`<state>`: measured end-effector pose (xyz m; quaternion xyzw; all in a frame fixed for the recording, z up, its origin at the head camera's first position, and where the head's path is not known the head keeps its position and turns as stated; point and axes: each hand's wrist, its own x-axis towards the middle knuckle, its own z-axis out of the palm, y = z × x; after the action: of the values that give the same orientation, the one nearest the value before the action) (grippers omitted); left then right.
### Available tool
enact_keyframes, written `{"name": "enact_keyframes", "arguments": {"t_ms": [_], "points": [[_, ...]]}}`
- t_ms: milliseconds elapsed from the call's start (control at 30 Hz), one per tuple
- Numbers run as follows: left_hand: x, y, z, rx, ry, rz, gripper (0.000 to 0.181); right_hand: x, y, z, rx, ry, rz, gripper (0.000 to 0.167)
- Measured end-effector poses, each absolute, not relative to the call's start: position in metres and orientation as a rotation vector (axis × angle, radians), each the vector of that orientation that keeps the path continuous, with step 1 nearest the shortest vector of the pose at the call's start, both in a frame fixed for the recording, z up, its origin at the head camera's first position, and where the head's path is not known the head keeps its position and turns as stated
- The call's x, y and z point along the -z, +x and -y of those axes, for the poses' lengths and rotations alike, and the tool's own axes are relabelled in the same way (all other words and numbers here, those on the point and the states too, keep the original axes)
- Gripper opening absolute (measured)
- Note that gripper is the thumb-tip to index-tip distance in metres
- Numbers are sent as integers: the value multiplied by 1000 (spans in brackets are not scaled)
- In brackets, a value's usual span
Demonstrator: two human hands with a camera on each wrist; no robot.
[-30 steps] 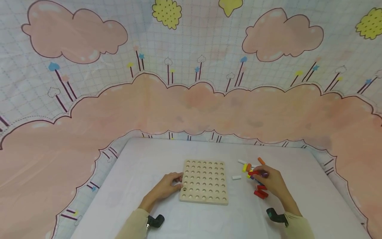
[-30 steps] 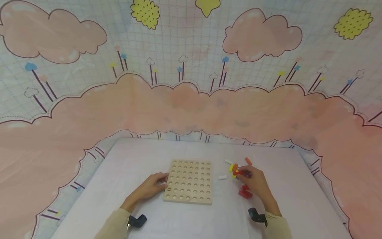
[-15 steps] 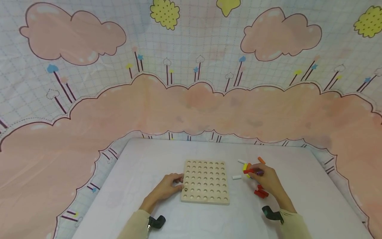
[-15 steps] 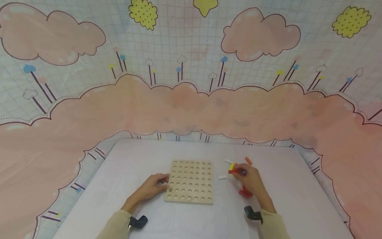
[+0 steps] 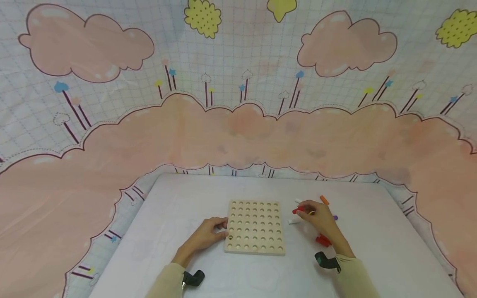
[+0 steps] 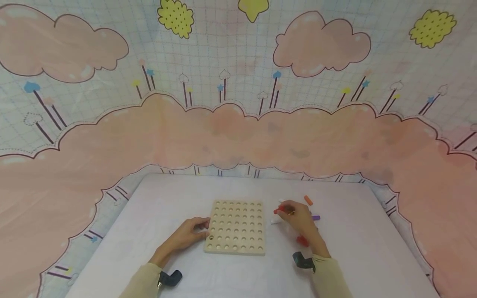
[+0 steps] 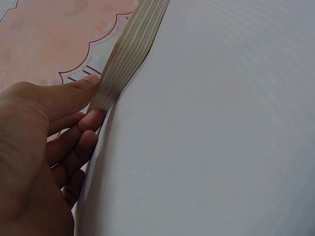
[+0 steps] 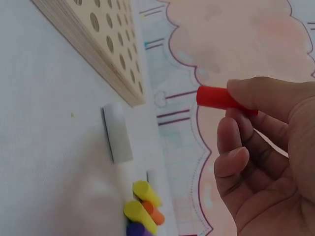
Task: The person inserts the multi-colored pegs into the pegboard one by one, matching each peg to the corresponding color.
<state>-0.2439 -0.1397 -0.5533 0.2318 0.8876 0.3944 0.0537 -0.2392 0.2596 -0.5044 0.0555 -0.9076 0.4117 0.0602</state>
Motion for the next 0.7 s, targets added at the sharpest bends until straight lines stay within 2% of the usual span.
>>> {"name": "enact_keyframes", "arguments": {"t_ms": [700], "points": [[551, -242, 140, -1231, 708, -2676, 53, 510, -260, -214, -1330, 203, 2610, 27]]}}
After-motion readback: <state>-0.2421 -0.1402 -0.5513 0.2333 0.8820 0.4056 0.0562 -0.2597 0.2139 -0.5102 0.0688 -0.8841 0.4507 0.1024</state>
